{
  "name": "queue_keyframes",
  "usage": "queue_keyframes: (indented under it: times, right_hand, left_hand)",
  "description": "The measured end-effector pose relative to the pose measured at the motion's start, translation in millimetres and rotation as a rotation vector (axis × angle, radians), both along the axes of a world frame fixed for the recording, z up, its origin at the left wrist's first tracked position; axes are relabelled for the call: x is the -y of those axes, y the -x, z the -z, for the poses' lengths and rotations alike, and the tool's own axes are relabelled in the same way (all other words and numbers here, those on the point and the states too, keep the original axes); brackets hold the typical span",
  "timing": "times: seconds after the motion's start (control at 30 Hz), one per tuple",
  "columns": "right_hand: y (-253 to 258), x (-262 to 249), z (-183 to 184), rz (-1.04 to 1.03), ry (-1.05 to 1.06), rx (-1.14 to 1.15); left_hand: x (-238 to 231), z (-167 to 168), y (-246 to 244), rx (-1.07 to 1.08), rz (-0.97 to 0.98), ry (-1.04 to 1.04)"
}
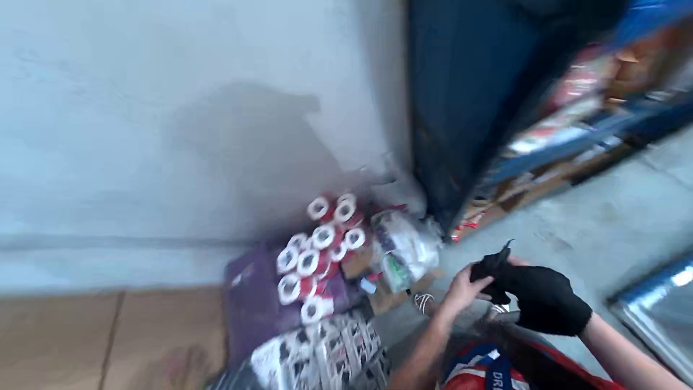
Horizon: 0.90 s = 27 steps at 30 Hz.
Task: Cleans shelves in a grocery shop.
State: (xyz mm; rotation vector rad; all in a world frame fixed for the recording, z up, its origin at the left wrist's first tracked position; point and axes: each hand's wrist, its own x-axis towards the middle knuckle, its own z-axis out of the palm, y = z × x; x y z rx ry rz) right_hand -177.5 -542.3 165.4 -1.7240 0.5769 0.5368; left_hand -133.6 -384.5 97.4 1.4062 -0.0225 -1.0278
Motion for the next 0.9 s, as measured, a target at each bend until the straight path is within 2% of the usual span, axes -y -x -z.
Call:
queue_keyframes:
  times: [0.03, 0.07, 0.1, 0.17, 0.23, 0.33, 0.43, 0.53, 0.63, 0.67, 0.73, 0.8, 0.9]
  right_hand:
    - [3.2, 20.3, -1.6, 0.054, 0.043, -0.121]
    - [32.9, 61.9, 65.5, 0.036, 0.13, 0.298]
    - [51.8, 101.3, 101.5, 0.084, 0.117, 0.291]
    - [96.0, 166.5, 137.3, 0.324, 0.041, -0.015]
    - [142.2, 213.4, 151.8, 0.663, -0.109, -0.193]
    - [193.7, 253.5, 148.0, 0.996, -0.302, -0.228]
    - [213.2, 281.8, 133.7, 1.185, -0.476, -0.096]
    - [204.2, 303.4, 130.3, 1.225, -0.715, 0.115]
    - [187.1, 337.0, 125.9, 1.212, -0.933, 0.405]
    - [185.1, 353.3, 122.3, 1.206, -0.962, 0.459]
    - [180.3, 393.6, 112.9, 1.208, -0.887, 0.488]
    - [174.6, 440.4, 115.4, 1.274, -0.799, 0.395]
    - [159.7, 507.5, 116.6, 1.425, -0.817, 0.289]
  left_hand:
    - [20.7, -1.7, 0.3, 0.028, 0.05, -0.055]
    - [42.3, -2.3, 0.4, 0.055, 0.094, -0.103]
    - [64.0, -1.1, 1.1, 0.077, 0.125, -0.138]
    - [108.7, 3.8, 5.2, 0.124, 0.167, -0.187]
    - [158.0, 6.2, 11.0, 0.207, 0.248, -0.21]
    - [228.4, 10.4, 27.6, 0.393, 0.437, -0.218]
    - [303.8, -3.5, 53.2, 0.417, 0.649, -0.171]
    - [368.2, -24.3, 72.6, 0.258, 0.882, -0.072]
    - [428.9, -20.4, 76.4, 0.059, 0.897, -0.012]
    - [450.2, -15.8, 71.3, 0.02, 0.873, -0.024]
    - [497.1, -6.6, 52.0, 0.055, 0.879, -0.1]
    - [545.3, 7.8, 26.6, 0.15, 0.951, -0.183]
    - [616.9, 30.5, -17.0, 0.209, 1.086, -0.256]
